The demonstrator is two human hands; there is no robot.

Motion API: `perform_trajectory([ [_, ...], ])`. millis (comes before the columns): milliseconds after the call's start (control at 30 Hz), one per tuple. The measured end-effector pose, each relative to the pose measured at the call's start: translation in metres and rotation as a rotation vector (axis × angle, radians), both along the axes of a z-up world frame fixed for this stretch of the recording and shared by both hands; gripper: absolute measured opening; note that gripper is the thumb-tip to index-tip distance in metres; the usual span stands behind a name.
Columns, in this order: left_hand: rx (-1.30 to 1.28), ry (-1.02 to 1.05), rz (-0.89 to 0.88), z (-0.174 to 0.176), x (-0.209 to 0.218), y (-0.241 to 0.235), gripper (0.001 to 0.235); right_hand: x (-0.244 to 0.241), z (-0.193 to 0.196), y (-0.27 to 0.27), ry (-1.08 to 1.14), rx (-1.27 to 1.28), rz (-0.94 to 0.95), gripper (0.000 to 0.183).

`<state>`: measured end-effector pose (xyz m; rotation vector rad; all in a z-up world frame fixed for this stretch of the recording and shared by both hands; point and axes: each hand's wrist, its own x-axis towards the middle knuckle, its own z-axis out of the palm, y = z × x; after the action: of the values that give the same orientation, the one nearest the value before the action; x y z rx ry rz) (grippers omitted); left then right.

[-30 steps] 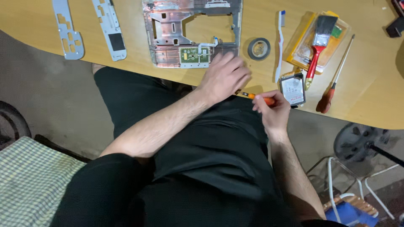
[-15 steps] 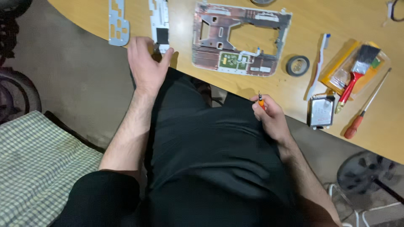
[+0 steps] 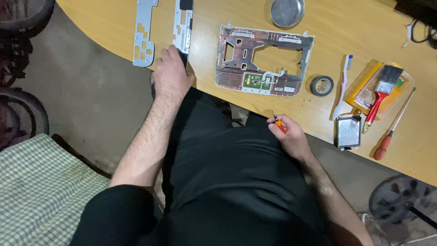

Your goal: The person aligns a small circuit board into a larger metal chassis frame on a table. They then pick up a grey plastic component and carefully fit it into the chassis, pressing it down to secure it in place.

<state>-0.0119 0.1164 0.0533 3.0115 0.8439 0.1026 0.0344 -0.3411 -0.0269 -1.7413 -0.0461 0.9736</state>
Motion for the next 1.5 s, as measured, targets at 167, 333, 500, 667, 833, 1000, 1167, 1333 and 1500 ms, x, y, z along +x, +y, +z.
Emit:
perform_trajectory([
  [167,0.354,-0.016,-0.183,-0.039,-0.006,0.011,0.075,-0.001,-0.01,0.0,-0.021,0.049,0.018,0.02],
  [333,0.409,-0.065,-0.18,-0.023,-0.003,0.019,0.05,-0.001,-0.021,0.0,-0.011,0.104,-0.005,0.021],
  [500,-0.177,-0.072,0.128,-0.074,-0.007,0.071,0.014,0.0,-0.019,0.002,0.071,0.168,-0.032,0.021],
  [667,-0.661,-0.355,0.154,-0.045,-0.038,0.064,0.019,0.009,0.017,0.018,0.185,0.327,-0.028,0.032],
  [833,-1.208,-0.457,0.003,-0.005,-0.062,-0.024,0.017,0.028,0.072,0.05,0.194,0.527,-0.1,0.057],
  [1000,-1.827,-0.354,-0.056,-0.018,-0.084,-0.112,0.022,0.042,0.073,0.065,0.15,0.696,-0.25,0.049],
  [1167,-1.62,-0.175,-0.227,0.022,-0.068,-0.136,0.018,0.036,0.088,0.077,0.168,0.661,-0.258,0.05],
  [1333,-0.475,-0.193,-0.6,-0.017,-0.07,-0.113,0.02,0.042,0.097,0.068,0.335,0.832,-0.426,0.088],
  [1500,-0.192,-0.289,-0.656,-0.034,-0.063,-0.096,0.029,0.041,0.065,0.036,0.372,0.678,-0.488,0.076],
])
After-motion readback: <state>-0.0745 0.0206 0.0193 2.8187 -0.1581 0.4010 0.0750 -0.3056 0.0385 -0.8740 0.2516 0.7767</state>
